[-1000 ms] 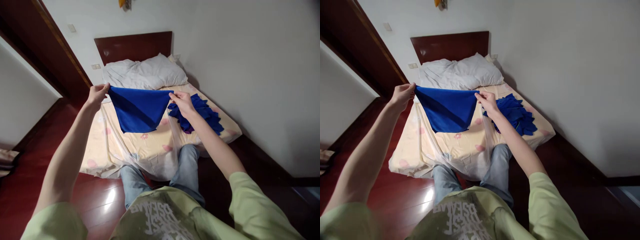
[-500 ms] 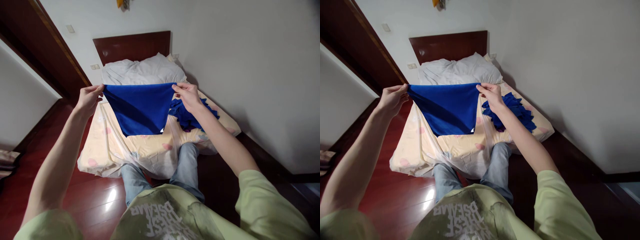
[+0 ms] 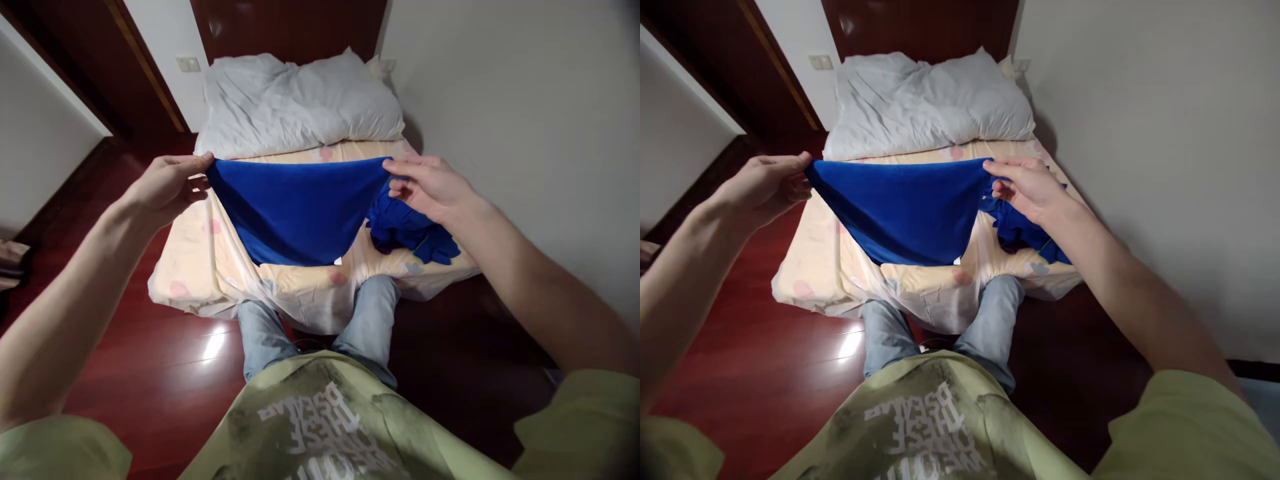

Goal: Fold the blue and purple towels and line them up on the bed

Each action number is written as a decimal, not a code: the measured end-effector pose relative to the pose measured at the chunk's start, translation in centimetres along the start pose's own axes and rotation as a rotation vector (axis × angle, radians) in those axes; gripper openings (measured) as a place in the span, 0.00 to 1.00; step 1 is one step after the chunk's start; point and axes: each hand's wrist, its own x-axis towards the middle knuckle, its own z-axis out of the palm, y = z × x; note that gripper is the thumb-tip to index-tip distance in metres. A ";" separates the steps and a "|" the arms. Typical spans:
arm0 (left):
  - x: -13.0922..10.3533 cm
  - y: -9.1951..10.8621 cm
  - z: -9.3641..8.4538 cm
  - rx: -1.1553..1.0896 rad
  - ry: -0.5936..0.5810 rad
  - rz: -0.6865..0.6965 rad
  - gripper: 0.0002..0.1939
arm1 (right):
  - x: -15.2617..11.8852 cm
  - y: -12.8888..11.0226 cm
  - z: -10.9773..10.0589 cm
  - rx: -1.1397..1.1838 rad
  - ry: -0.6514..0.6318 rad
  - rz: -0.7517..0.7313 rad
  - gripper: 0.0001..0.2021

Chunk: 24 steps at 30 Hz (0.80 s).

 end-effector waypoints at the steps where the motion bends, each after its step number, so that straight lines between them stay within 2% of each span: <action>1: 0.8 -0.8 0.1 -0.037 -0.026 -0.017 0.13 | 0.7 0.5 0.2 0.008 -0.008 0.025 0.09; 3: 2.7 -2.7 0.3 -0.115 -0.082 -0.053 0.09 | 2.4 1.8 1.0 0.030 -0.019 0.066 0.09; 6: 6.3 -5.1 0.9 -0.103 -0.037 -0.102 0.08 | 5.6 3.9 2.6 0.065 -0.021 0.106 0.10; 8: 8.8 -6.0 1.4 -0.098 0.005 -0.095 0.08 | 7.9 5.0 3.8 0.074 -0.013 0.097 0.11; 11: 11.9 -6.1 1.7 -0.119 0.064 0.048 0.11 | 10.9 5.4 5.2 0.063 0.015 0.009 0.11; 14: 13.6 -5.4 1.0 -0.053 0.085 0.329 0.16 | 12.6 4.6 5.7 0.030 0.048 -0.159 0.16; 17: 12.9 -5.7 -0.1 0.041 0.114 0.604 0.22 | 12.2 4.6 5.1 0.002 0.084 -0.333 0.18; 19: 10.9 -7.7 -0.2 0.095 0.153 0.706 0.24 | 10.8 6.5 4.4 -0.040 0.107 -0.382 0.20; 20: 9.6 -9.5 0.1 0.139 0.149 0.706 0.24 | 9.7 8.2 4.1 -0.073 0.116 -0.377 0.21; 22: 6.4 -14.4 1.5 0.201 0.090 0.591 0.24 | 6.8 13.1 3.7 -0.135 0.124 -0.315 0.22; 24: 2.9 -20.6 3.8 0.207 0.015 0.310 0.25 | 3.2 19.2 3.8 -0.177 0.118 -0.190 0.23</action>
